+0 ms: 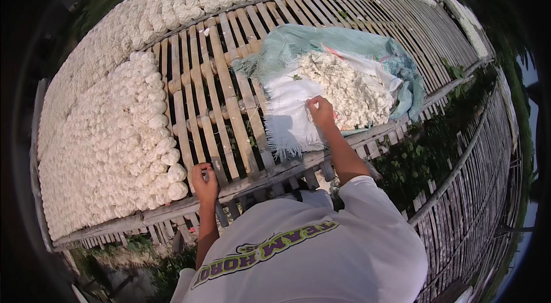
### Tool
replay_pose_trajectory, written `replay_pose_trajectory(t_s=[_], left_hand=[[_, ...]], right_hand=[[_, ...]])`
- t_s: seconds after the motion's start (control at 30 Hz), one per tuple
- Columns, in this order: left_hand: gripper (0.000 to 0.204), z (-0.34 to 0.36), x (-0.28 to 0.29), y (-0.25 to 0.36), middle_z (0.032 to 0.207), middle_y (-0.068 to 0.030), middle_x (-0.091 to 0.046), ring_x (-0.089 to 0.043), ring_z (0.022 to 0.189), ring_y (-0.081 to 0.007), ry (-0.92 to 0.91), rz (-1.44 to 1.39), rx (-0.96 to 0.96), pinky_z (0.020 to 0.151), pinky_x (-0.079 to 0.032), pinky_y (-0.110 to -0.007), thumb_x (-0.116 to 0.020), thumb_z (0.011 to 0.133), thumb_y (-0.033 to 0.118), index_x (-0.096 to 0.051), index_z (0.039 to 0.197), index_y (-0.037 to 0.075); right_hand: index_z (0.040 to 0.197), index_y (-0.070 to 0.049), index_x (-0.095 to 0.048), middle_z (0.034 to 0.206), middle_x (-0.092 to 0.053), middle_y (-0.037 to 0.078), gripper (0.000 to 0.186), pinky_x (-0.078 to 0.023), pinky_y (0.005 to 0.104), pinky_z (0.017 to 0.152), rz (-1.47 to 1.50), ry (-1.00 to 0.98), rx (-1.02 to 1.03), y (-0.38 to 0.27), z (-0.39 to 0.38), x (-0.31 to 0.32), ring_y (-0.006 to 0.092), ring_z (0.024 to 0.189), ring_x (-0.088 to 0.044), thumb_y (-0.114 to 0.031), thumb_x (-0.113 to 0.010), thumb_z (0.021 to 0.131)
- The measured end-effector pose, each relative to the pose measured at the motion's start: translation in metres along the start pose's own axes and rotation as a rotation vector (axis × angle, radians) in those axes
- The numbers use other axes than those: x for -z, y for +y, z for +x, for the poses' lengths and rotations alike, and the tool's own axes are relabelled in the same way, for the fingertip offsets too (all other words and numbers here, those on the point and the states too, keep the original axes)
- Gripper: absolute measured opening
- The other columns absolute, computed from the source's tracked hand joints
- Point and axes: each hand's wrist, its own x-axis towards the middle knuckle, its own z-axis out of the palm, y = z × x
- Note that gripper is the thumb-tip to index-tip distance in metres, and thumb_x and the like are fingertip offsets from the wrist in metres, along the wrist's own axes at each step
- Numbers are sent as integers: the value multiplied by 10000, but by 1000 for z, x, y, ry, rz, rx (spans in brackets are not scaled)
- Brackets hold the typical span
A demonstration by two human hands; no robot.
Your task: The person repeatedly scoops a white dough-like material from a cloth-lined pile, rolls it into a ball between both hands, and places the finished ball onto a bamboo drying rack. This cycle continues throughout the clip, gradually filling the rack with uniform dough balls.
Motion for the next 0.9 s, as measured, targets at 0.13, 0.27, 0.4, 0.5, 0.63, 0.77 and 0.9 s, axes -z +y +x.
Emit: replay_pose_trajectory(t_s=[0.13, 0.27, 0.4, 0.5, 0.63, 0.77, 0.9], left_hand=[[218, 1, -23, 55, 1172, -116, -672, -626, 1123, -264, -77, -152, 43, 944, -478, -390, -657, 999, 155, -645, 1171, 21], [607, 6, -74, 124, 1395, -144, -625, -574, 1351, -283, -420, -1003, 534, 1127, -422, -490, -461, 1100, 561, -521, 1442, 63], [698, 29, -71, 135, 1471, -131, -595, -611, 1310, -325, -792, -1786, 524, 1134, -459, -556, -312, 1102, 658, -513, 1482, 108], [713, 30, -52, 127, 1459, -155, -602, -611, 1312, -347, -700, -1680, 820, 1125, -480, -558, -310, 1092, 687, -548, 1455, 121], [772, 17, -46, 129, 1388, -190, -637, -582, 1347, -379, -541, -1755, 684, 1153, -470, -540, -331, 1058, 753, -575, 1410, 110], [720, 16, -37, 132, 1305, -170, -678, -643, 1246, -339, -294, -1588, 756, 1107, -505, -495, -373, 1070, 719, -613, 1344, 98], [695, 22, -7, 125, 1094, -82, -706, -700, 1025, -243, -397, -1618, 742, 945, -570, -414, -369, 1082, 679, -647, 1285, 76]], right_hand=[[1144, 11, -671, 1093, -736, 133, 382, -509, 336, 929, 517, 194, -487, -50, 3, 25, 207, 1047, -653, -365, -638, 1081], [1240, 20, -639, 1140, -709, 111, 366, -492, 317, 978, 779, -37, -237, -160, -53, 30, 171, 1107, -623, -316, -629, 1095], [1401, -6, -617, 1315, -636, 183, 437, -501, 378, 1034, 712, -423, 262, -249, -125, 25, 285, 1181, -643, -227, -703, 1033], [1374, -31, -656, 1274, -649, 190, 459, -523, 398, 1012, 411, -265, 566, -274, -134, 16, 349, 1172, -648, -206, -770, 965], [1354, -18, -651, 1324, -675, 178, 453, -536, 409, 999, 537, -289, 684, -288, -142, -6, 343, 1222, -666, -171, -786, 950], [1253, -17, -703, 1256, -693, 172, 329, -541, 384, 977, 610, -330, 311, -303, -154, -15, 303, 1137, -690, -171, -752, 966], [1301, -6, -672, 1245, -689, 177, 336, -516, 382, 1009, 605, -302, 458, -325, -169, -13, 283, 1163, -679, -206, -657, 1032]])
